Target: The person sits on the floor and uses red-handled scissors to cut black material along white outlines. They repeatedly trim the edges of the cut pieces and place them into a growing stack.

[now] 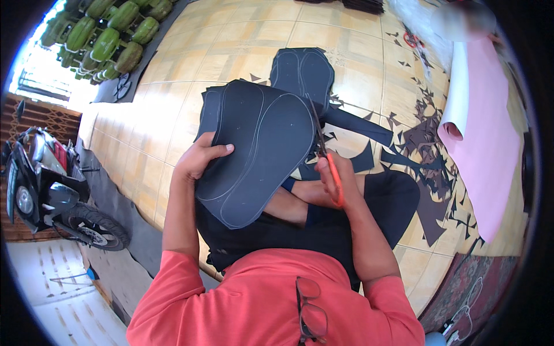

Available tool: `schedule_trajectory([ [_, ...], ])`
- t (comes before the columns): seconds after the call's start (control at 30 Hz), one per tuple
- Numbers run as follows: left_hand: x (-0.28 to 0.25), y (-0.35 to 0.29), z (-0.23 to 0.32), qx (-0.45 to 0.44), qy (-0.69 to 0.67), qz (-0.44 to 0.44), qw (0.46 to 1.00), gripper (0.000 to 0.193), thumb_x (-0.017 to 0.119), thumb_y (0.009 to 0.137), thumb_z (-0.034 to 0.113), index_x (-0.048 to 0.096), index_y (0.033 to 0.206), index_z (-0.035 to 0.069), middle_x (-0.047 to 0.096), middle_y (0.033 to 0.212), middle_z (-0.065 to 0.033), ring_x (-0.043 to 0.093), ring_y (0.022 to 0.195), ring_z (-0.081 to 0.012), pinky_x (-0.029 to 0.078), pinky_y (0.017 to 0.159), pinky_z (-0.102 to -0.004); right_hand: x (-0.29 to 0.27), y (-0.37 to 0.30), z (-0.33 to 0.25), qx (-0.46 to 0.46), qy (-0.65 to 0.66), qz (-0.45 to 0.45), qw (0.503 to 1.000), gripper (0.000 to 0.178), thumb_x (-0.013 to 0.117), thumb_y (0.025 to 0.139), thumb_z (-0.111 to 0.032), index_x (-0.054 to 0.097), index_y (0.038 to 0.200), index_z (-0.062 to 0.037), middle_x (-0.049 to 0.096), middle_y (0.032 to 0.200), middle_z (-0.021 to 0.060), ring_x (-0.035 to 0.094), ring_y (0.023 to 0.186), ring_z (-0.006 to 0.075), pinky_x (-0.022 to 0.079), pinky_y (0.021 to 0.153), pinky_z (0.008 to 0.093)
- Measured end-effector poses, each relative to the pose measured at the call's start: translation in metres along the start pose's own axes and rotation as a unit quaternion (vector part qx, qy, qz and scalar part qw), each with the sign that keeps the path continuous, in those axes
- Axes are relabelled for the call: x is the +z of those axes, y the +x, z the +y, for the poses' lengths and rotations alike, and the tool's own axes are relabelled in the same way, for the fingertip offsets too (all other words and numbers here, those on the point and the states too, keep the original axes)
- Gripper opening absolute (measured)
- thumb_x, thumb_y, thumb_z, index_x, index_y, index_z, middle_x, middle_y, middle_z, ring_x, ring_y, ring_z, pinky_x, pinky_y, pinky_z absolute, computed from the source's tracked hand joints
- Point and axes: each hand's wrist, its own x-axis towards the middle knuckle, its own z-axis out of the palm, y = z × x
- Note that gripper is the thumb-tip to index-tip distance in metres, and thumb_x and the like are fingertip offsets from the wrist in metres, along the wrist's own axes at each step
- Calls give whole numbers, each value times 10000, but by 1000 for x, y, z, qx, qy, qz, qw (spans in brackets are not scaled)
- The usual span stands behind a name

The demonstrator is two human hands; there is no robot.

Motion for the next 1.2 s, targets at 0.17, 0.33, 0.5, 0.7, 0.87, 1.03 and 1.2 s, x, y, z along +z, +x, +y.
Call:
schedule_trajectory([
  [0.17,3,-2,-5,-9,38,-9,999,427,748,756,140,650,1130,-41,679,1019,-91,623,938,-169,476,866,-272,4,3,-4,-45,18,22,999,349,549,972,-277,503,788,16,482,629,169,425,581,262,405,578,375],
  [0.33,-13,7,4,-42,9,-44,998,454,757,750,143,640,1146,-45,680,1031,-107,632,951,-186,481,881,-282,-14,1,-1,-15,-26,-55,998,439,461,993,-398,564,823,-6,474,577,28,442,464,95,366,450,275],
  [0.5,-15,12,0,-55,36,-37,997,489,764,745,143,624,1173,-50,679,1043,-116,632,964,-193,482,893,-292,-6,1,1,-13,1,-38,999,402,519,982,-328,521,770,15,464,602,125,426,538,198,380,528,339],
  [0.7,-13,17,3,-67,49,-60,995,493,762,757,152,618,1185,-44,671,1088,-122,626,1000,-204,476,912,-302,-12,0,0,29,9,-20,999,411,520,985,-360,537,816,14,482,599,109,458,557,193,396,545,335],
  [0.87,-14,48,11,12,12,-69,997,488,745,798,177,594,1209,-40,662,1110,-122,628,1014,-196,482,909,-310,-15,5,16,101,168,65,978,552,416,998,-491,566,822,10,461,525,21,447,398,89,362,386,245],
  [1.03,11,125,49,29,-43,-93,994,523,736,836,236,536,1239,-32,659,1060,-136,651,930,-182,539,790,-316,-17,15,18,136,134,98,977,541,434,994,-483,577,827,12,474,545,20,466,424,92,383,398,248],
  [1.2,16,216,-10,35,135,31,990,623,737,848,298,440,1272,-49,644,921,-137,659,763,-185,561,599,-347,-17,16,17,158,108,92,977,478,484,980,-472,620,899,-21,512,599,14,474,449,76,419,415,233],
])
